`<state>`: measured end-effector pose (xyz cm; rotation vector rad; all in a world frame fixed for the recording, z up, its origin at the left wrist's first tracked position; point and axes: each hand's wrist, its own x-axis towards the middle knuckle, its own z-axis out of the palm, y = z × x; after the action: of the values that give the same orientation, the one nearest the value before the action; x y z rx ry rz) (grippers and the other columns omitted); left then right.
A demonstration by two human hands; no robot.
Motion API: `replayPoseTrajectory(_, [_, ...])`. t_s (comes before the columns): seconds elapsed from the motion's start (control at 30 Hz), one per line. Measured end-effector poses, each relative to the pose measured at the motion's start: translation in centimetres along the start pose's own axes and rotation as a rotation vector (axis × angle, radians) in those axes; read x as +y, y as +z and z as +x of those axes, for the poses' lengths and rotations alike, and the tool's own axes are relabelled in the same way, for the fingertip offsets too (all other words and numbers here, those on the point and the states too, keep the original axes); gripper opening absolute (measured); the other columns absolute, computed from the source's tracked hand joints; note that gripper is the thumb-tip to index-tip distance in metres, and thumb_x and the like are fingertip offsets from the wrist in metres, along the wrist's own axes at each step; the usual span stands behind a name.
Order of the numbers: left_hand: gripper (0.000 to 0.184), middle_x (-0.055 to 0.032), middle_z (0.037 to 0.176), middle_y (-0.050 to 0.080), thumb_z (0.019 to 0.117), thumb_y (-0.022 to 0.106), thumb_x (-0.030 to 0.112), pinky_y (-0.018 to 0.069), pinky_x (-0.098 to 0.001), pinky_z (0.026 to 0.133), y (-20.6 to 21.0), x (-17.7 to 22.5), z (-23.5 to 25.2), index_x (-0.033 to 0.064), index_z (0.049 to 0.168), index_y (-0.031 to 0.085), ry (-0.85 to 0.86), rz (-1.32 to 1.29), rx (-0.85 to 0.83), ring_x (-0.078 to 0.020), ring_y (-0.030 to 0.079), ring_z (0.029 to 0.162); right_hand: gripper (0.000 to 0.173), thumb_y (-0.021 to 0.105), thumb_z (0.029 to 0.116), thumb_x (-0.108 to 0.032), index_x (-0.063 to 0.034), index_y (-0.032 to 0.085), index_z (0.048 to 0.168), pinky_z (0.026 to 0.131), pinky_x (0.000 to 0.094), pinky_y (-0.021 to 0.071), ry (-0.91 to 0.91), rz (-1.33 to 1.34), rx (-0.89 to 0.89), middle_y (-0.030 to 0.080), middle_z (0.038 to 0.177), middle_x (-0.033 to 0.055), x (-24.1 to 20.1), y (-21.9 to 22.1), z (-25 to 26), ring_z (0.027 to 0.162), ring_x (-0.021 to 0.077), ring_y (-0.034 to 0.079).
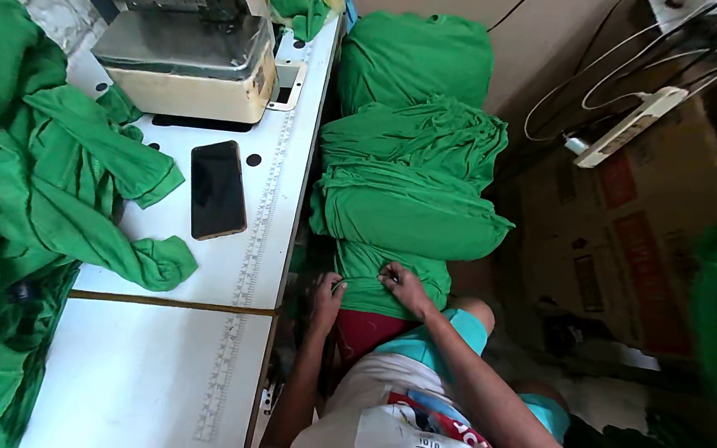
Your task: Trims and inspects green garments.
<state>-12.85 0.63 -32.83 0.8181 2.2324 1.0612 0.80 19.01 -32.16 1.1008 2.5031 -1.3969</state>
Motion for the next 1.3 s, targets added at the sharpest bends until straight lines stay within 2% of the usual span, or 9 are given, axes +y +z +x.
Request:
replayPoseTrajectory(0.23, [0.055, -0.0104, 0.139, 0.063, 0.0957, 0.07, 0.029, 0.023, -0.0611, 0.119, 0.2, 1.6, 0.3, 0.0094, 0.145, 0.055, 0.19, 0.189, -0.108, -0.0331, 0.045, 0.141, 0.028, 0.053, 0.1047, -0.015, -0.0002, 0.063, 0.126, 0.101, 0.0463, 0.0525, -0.153, -0.016, 0.027, 0.068, 0.12, 0.0165, -2.9, 1.4, -2.0, 0.112, 0.0274, 0.067])
replayPoseTrajectory(0.4, [0.025, -0.0226, 0.121, 0.068, 0.0937, 0.061, -0.002, 0.043, -0.0553, 0.108, -0.7, 1.7, 0.9, -0.0056, 0.117, 0.069, 0.135, 0.072, 0.084, -0.0361, 0.063, 0.118, 0.038, 0.065, 0.0989, -0.023, -0.0038, 0.062, 0.132, 0.091, 0.051, 0.0573, -0.265, -0.152, 0.114, 0.064, 0.132, 0.0162, -4.0, 1.4, -3.9, 0.109, 0.0314, 0.07])
replayPoseTrajectory(0.47, [0.027, -0.0267, 0.123, 0.065, 0.0954, 0.06, -0.002, 0.0492, -0.0511, 0.104, -2.3, 0.2, 1.1, -0.0088, 0.122, 0.065, 0.037, 0.06, 0.153, -0.0378, 0.063, 0.118, 0.037, 0.064, 0.0999, -0.025, -0.0042, 0.063, 0.131, 0.088, 0.0517, 0.058, -0.189, -0.149, 0.237, 0.064, 0.133, 0.0171, -2.4, 0.0, -4.5, 0.106, 0.0329, 0.07])
replayPoseTrajectory(0.63, [0.052, -0.0278, 0.145, 0.05, 0.0861, 0.068, -0.003, 0.0408, -0.0585, 0.11, -5.3, -0.5, 0.6, -0.0027, 0.137, 0.055, -0.242, 0.329, 0.065, -0.0439, 0.048, 0.136, 0.032, 0.058, 0.1036, -0.022, 0.0005, 0.066, 0.124, 0.098, 0.0517, 0.0536, 0.045, -0.011, 0.501, 0.065, 0.126, 0.0216, 3.3, -3.7, -5.8, 0.112, 0.0344, 0.066])
replayPoseTrajectory(0.77, [0.034, -0.0237, 0.138, 0.058, 0.091, 0.062, 0.002, 0.0428, -0.0567, 0.109, -2.2, 1.7, 0.0, -0.0035, 0.124, 0.063, 0.035, 0.184, 0.203, -0.0416, 0.053, 0.131, 0.052, 0.07, 0.094, -0.044, -0.0003, 0.066, 0.121, 0.096, 0.0548, 0.0513, 0.078, 0.088, 0.425, 0.065, 0.121, 0.0209, 5.4, -4.1, -6.8, 0.111, 0.0339, 0.064])
replayPoseTrajectory(0.87, [0.048, -0.0201, 0.147, 0.053, 0.0961, 0.069, 0.024, 0.0381, -0.0559, 0.115, 1.1, 3.8, 0.3, 0.0052, 0.139, 0.06, 0.238, 0.207, -0.157, -0.0398, 0.046, 0.139, 0.066, 0.082, 0.0826, -0.047, -0.0021, 0.062, 0.127, 0.096, 0.0578, 0.0513, 0.08, -0.042, 0.232, 0.06, 0.131, 0.0203, 4.2, -3.9, -7.0, 0.115, 0.0357, 0.062])
replayPoseTrajectory(1.07, [0.021, -0.0152, 0.111, 0.072, 0.1016, 0.061, 0.018, 0.0476, -0.052, 0.103, 3.2, 5.0, 1.1, 0.003, 0.106, 0.076, 0.377, 0.178, -0.128, -0.0338, 0.064, 0.113, 0.032, 0.055, 0.1057, -0.022, 0.0014, 0.062, 0.126, 0.1, 0.0547, 0.0511, 0.089, -0.172, 0.179, 0.066, 0.124, 0.0218, 2.5, -3.6, -7.2, 0.114, 0.0368, 0.066])
replayPoseTrajectory(1.2, [0.025, -0.0197, 0.113, 0.069, 0.1042, 0.054, 0.014, 0.0515, -0.0476, 0.099, 3.0, 6.4, 1.0, -0.0037, 0.113, 0.069, 0.3, 0.104, -0.031, -0.0321, 0.066, 0.108, 0.034, 0.049, 0.108, -0.021, 0.0047, 0.059, 0.128, 0.099, 0.0528, 0.0522, -0.007, -0.139, 0.214, 0.066, 0.122, 0.0245, 2.2, -3.1, -6.7, 0.112, 0.0381, 0.067])
replayPoseTrajectory(1.3, [0.023, -0.0222, 0.107, 0.069, 0.1027, 0.055, 0.01, 0.0533, -0.05, 0.094, 3.9, 6.2, 1.0, -0.0067, 0.111, 0.068, 0.342, 0.062, 0.117, -0.0347, 0.067, 0.101, 0.043, 0.063, 0.102, -0.03, 0.0009, 0.059, 0.132, 0.097, 0.056, 0.0523, 0.012, -0.218, 0.139, 0.062, 0.131, 0.022, 2.2, -3.3, -6.5, 0.114, 0.0379, 0.066])
